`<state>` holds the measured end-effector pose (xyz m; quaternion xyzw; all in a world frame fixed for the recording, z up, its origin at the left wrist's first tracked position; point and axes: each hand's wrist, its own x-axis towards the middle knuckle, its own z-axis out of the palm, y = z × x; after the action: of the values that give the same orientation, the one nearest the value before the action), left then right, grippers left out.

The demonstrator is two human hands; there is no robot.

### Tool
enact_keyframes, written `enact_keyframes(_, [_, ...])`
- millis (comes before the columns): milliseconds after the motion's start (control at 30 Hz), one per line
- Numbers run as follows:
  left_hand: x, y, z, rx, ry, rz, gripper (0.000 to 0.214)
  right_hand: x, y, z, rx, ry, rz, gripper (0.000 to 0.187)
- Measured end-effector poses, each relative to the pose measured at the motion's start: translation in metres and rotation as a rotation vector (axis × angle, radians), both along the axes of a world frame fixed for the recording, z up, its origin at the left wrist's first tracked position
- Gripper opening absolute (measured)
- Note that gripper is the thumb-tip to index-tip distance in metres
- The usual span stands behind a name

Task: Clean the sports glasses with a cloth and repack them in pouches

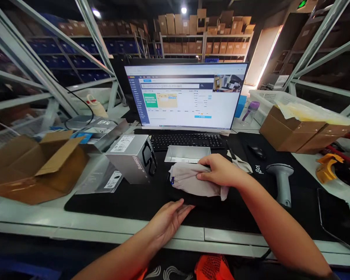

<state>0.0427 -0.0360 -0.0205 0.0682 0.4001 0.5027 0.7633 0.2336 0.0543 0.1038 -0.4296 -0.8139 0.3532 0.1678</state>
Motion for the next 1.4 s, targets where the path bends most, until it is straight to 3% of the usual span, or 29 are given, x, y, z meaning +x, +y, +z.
enact_keyframes(100, [-0.010, -0.005, 0.009, 0.017, 0.005, -0.089, 0.025, 0.011, 0.016, 0.013, -0.150, 0.135, 0.081, 0.024])
enact_keyframes(167, [-0.022, -0.012, 0.019, 0.056, 0.040, -0.272, 0.017, 0.011, 0.024, 0.014, -0.112, 0.306, -0.018, 0.033])
enact_keyframes(233, [-0.036, -0.018, 0.033, 0.191, 0.151, -0.525, 0.021, 0.006, 0.030, 0.013, -0.003, 0.502, -0.153, 0.046])
enact_keyframes(300, [-0.047, -0.016, 0.048, 0.450, 0.386, -0.576, 0.027, -0.006, 0.033, 0.013, 0.074, 0.644, -0.217, 0.057])
enact_keyframes(367, [-0.054, -0.003, 0.061, 0.745, 0.671, -0.354, 0.041, -0.021, 0.032, 0.013, 0.103, 0.691, -0.208, 0.059])
enact_keyframes(433, [-0.056, 0.020, 0.070, 0.978, 0.929, -0.063, 0.075, -0.039, 0.027, 0.013, 0.150, 0.667, -0.180, 0.051])
enact_keyframes(500, [-0.056, 0.046, 0.072, 1.135, 1.082, 0.115, 0.105, -0.055, 0.019, 0.009, 0.232, 0.601, -0.124, 0.038])
enact_keyframes(533, [-0.055, 0.058, 0.071, 1.193, 1.109, 0.159, 0.108, -0.062, 0.016, 0.005, 0.279, 0.575, -0.079, 0.034])
enact_keyframes(567, [-0.054, 0.068, 0.067, 1.239, 1.106, 0.174, 0.101, -0.067, 0.014, 0.002, 0.326, 0.554, -0.024, 0.033])
enact_keyframes(633, [-0.051, 0.082, 0.058, 1.295, 1.069, 0.162, 0.066, -0.071, 0.011, -0.004, 0.406, 0.502, 0.075, 0.033])
enact_keyframes(700, [-0.050, 0.088, 0.049, 1.313, 1.067, 0.171, 0.031, -0.062, 0.011, -0.004, 0.460, 0.431, 0.130, 0.025])
enact_keyframes(733, [-0.050, 0.089, 0.046, 1.317, 1.082, 0.185, 0.023, -0.054, 0.011, -0.002, 0.481, 0.399, 0.134, 0.016])
enact_keyframes(767, [-0.051, 0.089, 0.043, 1.320, 1.097, 0.207, 0.022, -0.044, 0.010, 0.002, 0.500, 0.379, 0.125, 0.007])
enact_keyframes(867, [-0.056, 0.090, 0.038, 1.295, 1.133, 0.264, 0.035, -0.013, 0.002, 0.014, 0.536, 0.421, 0.054, 0.024])
enact_keyframes(933, [-0.061, 0.091, 0.036, 1.262, 1.197, 0.304, 0.036, -0.004, -0.005, 0.017, 0.558, 0.453, 0.012, 0.021])
enact_keyframes(1067, [-0.070, 0.090, 0.030, 1.220, 1.328, 0.318, 0.022, -0.017, -0.016, 0.011, 0.585, 0.378, -0.018, 0.023])
enact_keyframes(1233, [-0.072, 0.082, 0.027, 1.226, 1.398, 0.411, 0.018, -0.033, -0.016, 0.003, 0.375, 0.276, 0.091, 0.045])
enact_keyframes(1400, [-0.068, 0.079, 0.026, 1.232, 1.269, 0.419, 0.017, -0.035, -0.011, -0.006, 0.329, 0.373, -0.042, 0.031])
